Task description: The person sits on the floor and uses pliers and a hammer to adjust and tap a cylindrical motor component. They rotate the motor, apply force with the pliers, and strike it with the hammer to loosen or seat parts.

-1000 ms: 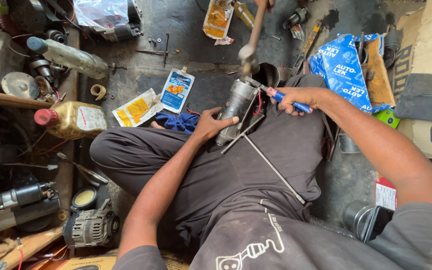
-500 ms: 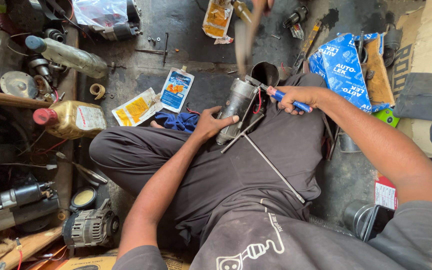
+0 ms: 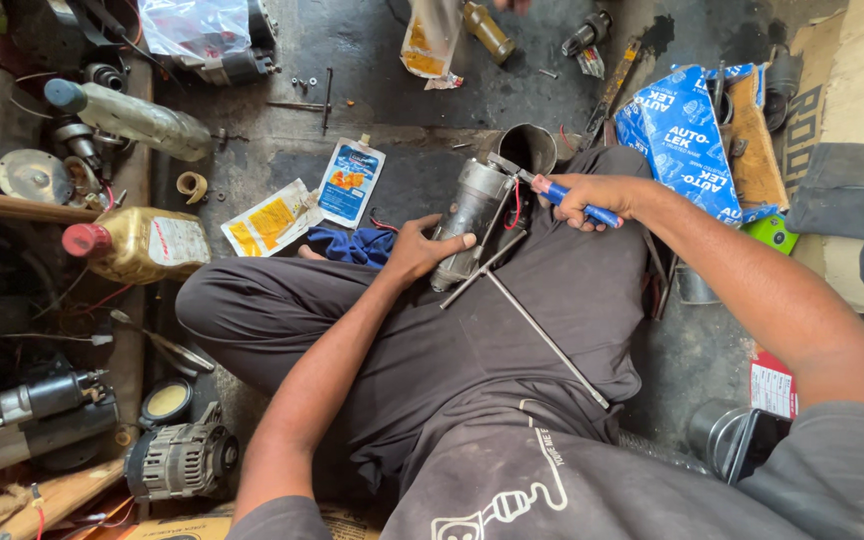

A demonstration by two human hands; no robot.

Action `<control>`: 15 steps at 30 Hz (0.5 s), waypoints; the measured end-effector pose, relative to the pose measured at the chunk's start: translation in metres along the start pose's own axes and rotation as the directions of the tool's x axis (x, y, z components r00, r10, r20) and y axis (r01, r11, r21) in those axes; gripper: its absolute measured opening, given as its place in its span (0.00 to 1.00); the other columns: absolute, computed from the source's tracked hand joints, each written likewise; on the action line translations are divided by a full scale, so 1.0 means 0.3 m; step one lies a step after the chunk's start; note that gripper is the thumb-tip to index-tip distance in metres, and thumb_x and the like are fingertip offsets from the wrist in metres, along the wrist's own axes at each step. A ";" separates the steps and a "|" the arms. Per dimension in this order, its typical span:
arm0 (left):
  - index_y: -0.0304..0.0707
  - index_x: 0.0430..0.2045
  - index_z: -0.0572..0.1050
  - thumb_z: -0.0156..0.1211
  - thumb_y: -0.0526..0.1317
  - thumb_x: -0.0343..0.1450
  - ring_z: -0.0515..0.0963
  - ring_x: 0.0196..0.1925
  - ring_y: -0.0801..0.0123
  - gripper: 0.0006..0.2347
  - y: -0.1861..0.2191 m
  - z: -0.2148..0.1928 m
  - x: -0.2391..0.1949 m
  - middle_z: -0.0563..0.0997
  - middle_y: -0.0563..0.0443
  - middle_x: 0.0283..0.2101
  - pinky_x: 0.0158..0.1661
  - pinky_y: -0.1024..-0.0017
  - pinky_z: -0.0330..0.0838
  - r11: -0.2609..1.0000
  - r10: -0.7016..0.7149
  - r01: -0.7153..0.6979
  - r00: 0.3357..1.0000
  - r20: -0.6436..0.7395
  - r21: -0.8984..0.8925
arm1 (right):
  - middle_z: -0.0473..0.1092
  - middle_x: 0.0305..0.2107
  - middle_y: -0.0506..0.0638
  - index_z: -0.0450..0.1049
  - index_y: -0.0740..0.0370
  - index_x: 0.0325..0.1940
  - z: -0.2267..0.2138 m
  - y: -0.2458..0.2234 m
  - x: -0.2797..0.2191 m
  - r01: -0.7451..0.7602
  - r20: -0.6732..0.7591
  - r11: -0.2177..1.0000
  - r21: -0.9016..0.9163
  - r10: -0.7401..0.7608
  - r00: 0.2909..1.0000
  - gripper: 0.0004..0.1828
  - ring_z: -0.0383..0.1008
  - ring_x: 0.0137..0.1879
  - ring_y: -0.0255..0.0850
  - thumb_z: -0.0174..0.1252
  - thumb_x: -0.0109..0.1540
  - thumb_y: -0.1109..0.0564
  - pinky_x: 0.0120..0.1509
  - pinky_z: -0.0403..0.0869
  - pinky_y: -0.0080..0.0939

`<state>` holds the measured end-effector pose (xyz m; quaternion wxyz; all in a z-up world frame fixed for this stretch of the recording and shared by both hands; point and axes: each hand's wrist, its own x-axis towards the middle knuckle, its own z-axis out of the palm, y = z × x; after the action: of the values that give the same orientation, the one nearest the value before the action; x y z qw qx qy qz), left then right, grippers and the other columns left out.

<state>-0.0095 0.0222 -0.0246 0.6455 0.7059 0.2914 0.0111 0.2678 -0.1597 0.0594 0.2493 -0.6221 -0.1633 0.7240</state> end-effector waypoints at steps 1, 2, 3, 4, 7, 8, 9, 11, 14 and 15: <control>0.18 0.51 0.75 0.74 0.57 0.57 0.84 0.50 0.56 0.38 -0.001 0.002 0.001 0.83 0.31 0.48 0.52 0.67 0.75 1.000 0.013 -0.013 1.000 0.000 0.002 | 0.59 0.20 0.44 0.59 0.50 0.47 0.001 0.001 -0.002 -0.005 -0.005 1.000 -0.005 0.005 1.000 0.32 0.59 0.16 0.31 0.53 0.40 0.66 0.15 0.59 0.34; 0.17 0.52 0.74 0.75 0.57 0.57 0.84 0.51 0.56 0.39 -0.004 0.002 0.000 0.82 0.30 0.49 0.53 0.67 0.74 1.000 0.004 -0.004 1.000 -0.009 0.013 | 0.59 0.20 0.44 0.59 0.51 0.47 0.004 0.004 -0.001 0.003 -0.010 1.000 -0.001 -0.003 1.000 0.31 0.58 0.15 0.31 0.53 0.40 0.66 0.15 0.58 0.34; 0.17 0.53 0.74 0.75 0.57 0.57 0.83 0.51 0.55 0.39 -0.008 0.003 0.000 0.82 0.30 0.49 0.53 0.66 0.74 1.000 -0.005 0.005 1.000 -0.017 0.024 | 0.59 0.20 0.44 0.60 0.53 0.47 0.006 0.006 0.000 0.010 -0.015 1.000 0.003 -0.010 1.000 0.31 0.57 0.15 0.31 0.53 0.40 0.65 0.14 0.57 0.34; 0.17 0.53 0.73 0.76 0.57 0.57 0.83 0.51 0.55 0.40 -0.010 0.003 0.006 0.81 0.29 0.50 0.54 0.66 0.74 0.999 -0.012 0.013 1.000 -0.023 0.035 | 0.60 0.20 0.44 0.60 0.54 0.46 0.006 0.011 -0.002 0.018 -0.023 1.000 0.008 -0.018 1.000 0.30 0.57 0.14 0.31 0.53 0.40 0.65 0.14 0.57 0.33; 0.18 0.52 0.74 0.75 0.57 0.56 0.84 0.51 0.55 0.39 -0.021 0.014 0.017 0.82 0.30 0.49 0.53 0.67 0.75 1.000 -0.015 0.015 1.000 0.010 -0.002 | 0.59 0.19 0.44 0.59 0.53 0.46 0.001 0.027 -0.004 0.023 -0.022 0.999 0.028 -0.022 1.000 0.30 0.58 0.15 0.32 0.54 0.40 0.65 0.14 0.57 0.34; 0.17 0.53 0.73 0.76 0.57 0.57 0.83 0.51 0.55 0.39 -0.023 0.008 0.018 0.81 0.29 0.50 0.53 0.66 0.75 1.000 -0.007 0.007 1.000 -0.001 0.010 | 0.60 0.19 0.45 0.60 0.53 0.46 -0.001 0.022 0.003 0.018 -0.021 0.999 0.030 -0.018 1.000 0.30 0.58 0.15 0.32 0.53 0.40 0.65 0.14 0.57 0.34; 0.16 0.53 0.72 0.77 0.56 0.58 0.82 0.52 0.55 0.40 -0.022 0.003 0.017 0.80 0.29 0.50 0.54 0.66 0.74 1.000 0.001 0.000 1.000 -0.012 0.023 | 0.60 0.19 0.45 0.60 0.53 0.47 -0.002 0.018 0.009 0.014 -0.019 0.999 0.032 -0.013 1.000 0.30 0.57 0.14 0.32 0.53 0.41 0.65 0.14 0.57 0.34; 0.16 0.53 0.73 0.76 0.56 0.58 0.83 0.51 0.56 0.39 -0.017 -0.002 0.017 0.81 0.30 0.49 0.53 0.67 0.74 1.000 0.004 -0.004 1.000 -0.005 0.017 | 0.60 0.19 0.45 0.60 0.53 0.47 -0.006 0.015 0.012 0.018 -0.011 1.000 0.024 -0.018 1.000 0.30 0.57 0.14 0.32 0.53 0.41 0.65 0.14 0.57 0.34; 0.19 0.51 0.76 0.74 0.56 0.58 0.84 0.47 0.59 0.36 0.001 0.000 0.012 0.84 0.34 0.46 0.50 0.68 0.76 1.000 -0.003 0.004 1.000 0.029 -0.025 | 0.59 0.18 0.44 0.59 0.53 0.47 -0.009 0.022 0.003 0.034 0.004 0.999 0.000 -0.034 0.999 0.30 0.58 0.15 0.32 0.54 0.41 0.65 0.14 0.57 0.34; 0.19 0.51 0.76 0.74 0.55 0.58 0.85 0.47 0.60 0.36 0.007 -0.002 0.008 0.84 0.34 0.46 0.50 0.68 0.76 1.000 -0.004 0.005 1.000 0.031 -0.025 | 0.59 0.18 0.44 0.59 0.53 0.47 -0.007 0.021 0.003 0.033 0.006 0.999 0.001 -0.033 0.999 0.30 0.58 0.15 0.32 0.54 0.41 0.65 0.14 0.57 0.34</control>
<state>-0.0069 0.0238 -0.0234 0.6586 0.6972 0.2830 0.0025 0.2689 -0.1647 0.0548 0.2609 -0.6169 -0.1739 0.7219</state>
